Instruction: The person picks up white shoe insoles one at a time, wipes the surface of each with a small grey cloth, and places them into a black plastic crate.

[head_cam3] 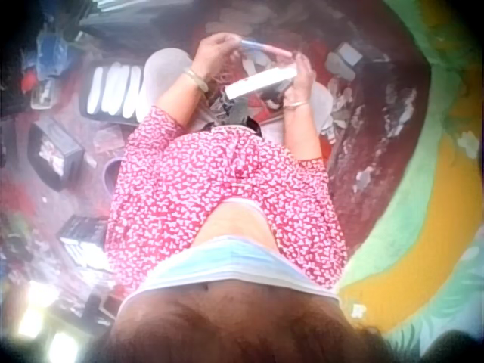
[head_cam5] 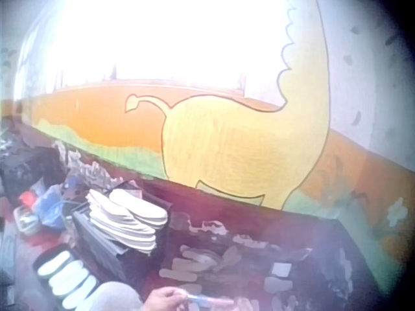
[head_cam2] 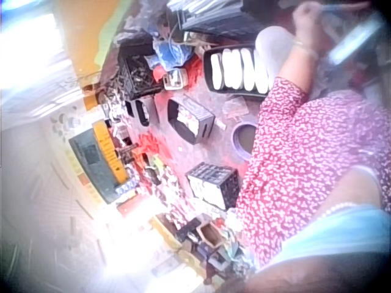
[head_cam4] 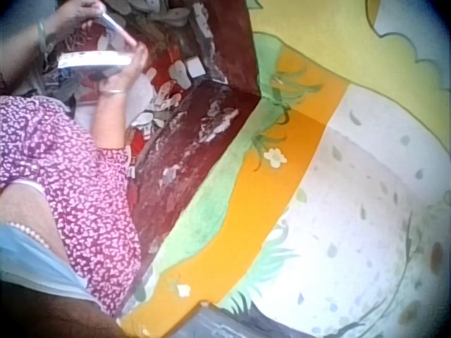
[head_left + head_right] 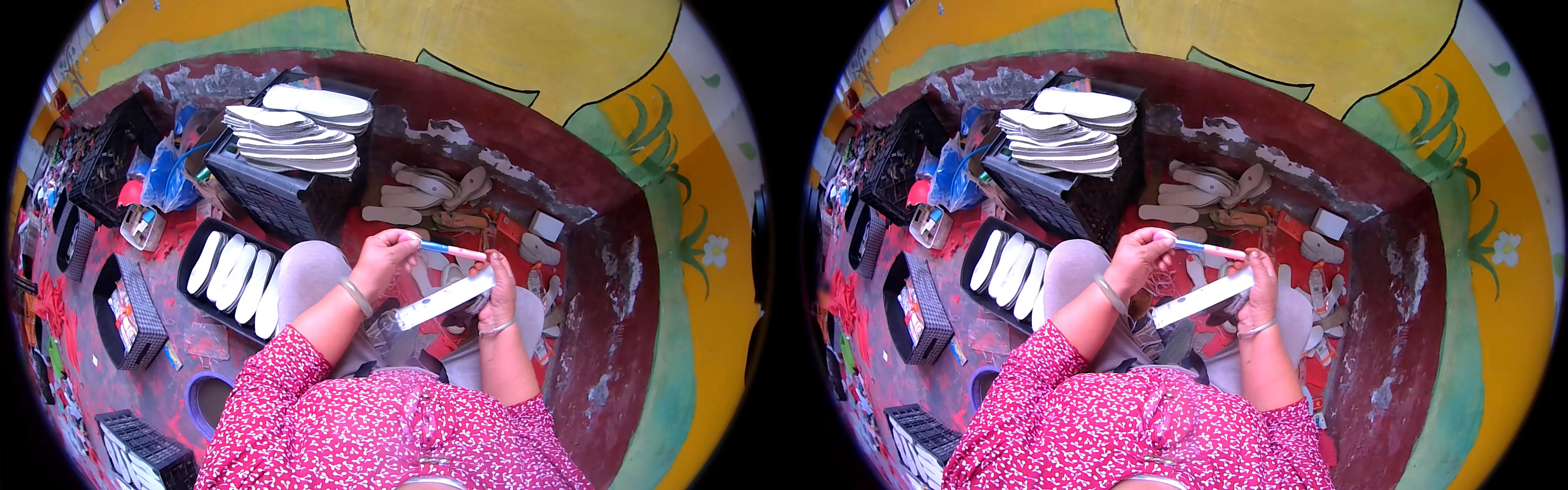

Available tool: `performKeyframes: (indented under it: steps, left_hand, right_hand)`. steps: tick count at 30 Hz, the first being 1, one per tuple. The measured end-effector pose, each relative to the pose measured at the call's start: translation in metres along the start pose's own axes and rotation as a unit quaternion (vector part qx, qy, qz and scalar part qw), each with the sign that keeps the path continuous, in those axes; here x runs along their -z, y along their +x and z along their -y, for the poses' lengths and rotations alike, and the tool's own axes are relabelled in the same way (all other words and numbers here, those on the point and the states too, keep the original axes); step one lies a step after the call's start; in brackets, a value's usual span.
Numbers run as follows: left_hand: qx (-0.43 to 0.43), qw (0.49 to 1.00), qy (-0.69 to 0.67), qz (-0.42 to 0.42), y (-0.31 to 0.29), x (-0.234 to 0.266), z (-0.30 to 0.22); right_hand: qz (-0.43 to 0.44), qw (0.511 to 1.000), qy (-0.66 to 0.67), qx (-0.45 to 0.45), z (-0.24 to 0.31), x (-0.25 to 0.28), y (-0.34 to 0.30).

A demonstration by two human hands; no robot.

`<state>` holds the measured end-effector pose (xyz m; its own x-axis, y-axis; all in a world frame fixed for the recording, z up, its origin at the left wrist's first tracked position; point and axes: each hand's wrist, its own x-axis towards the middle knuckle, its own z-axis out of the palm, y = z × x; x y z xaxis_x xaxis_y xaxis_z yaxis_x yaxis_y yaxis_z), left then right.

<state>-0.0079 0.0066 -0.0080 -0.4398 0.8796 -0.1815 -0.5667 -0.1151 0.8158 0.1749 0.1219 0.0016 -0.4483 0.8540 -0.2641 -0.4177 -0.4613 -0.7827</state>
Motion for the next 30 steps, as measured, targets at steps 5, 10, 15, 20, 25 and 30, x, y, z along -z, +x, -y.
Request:
performKeyframes:
  steps: [5, 10, 15, 20, 25, 30]
  left_hand:
    - [-0.044, 0.987, -0.156, 0.012, -0.004, 0.013, -0.015]
    - [-0.102, 0.979, -0.172, 0.027, -0.013, 0.017, -0.025]
    - [-0.127, 0.984, -0.118, 0.026, -0.016, 0.012, -0.028]
    - [-0.147, 0.986, -0.08, 0.026, -0.017, 0.014, -0.028]
    - [-0.158, 0.986, -0.043, 0.016, -0.021, 0.013, -0.032]
    - [-0.162, 0.986, -0.022, 0.03, -0.021, 0.013, -0.03]
  right_hand:
    - [-0.103, 0.989, 0.098, 0.037, 0.022, 0.023, 0.015]
    - [-0.148, 0.972, 0.142, 0.118, 0.05, 0.059, 0.031]
    - [-0.134, 0.968, 0.157, 0.144, 0.053, 0.062, 0.031]
    - [-0.141, 0.967, 0.138, 0.158, 0.055, 0.055, 0.027]
    - [-0.158, 0.963, 0.128, 0.177, 0.056, 0.049, 0.025]
    - [-0.13, 0.967, 0.12, 0.184, 0.056, 0.05, 0.023]
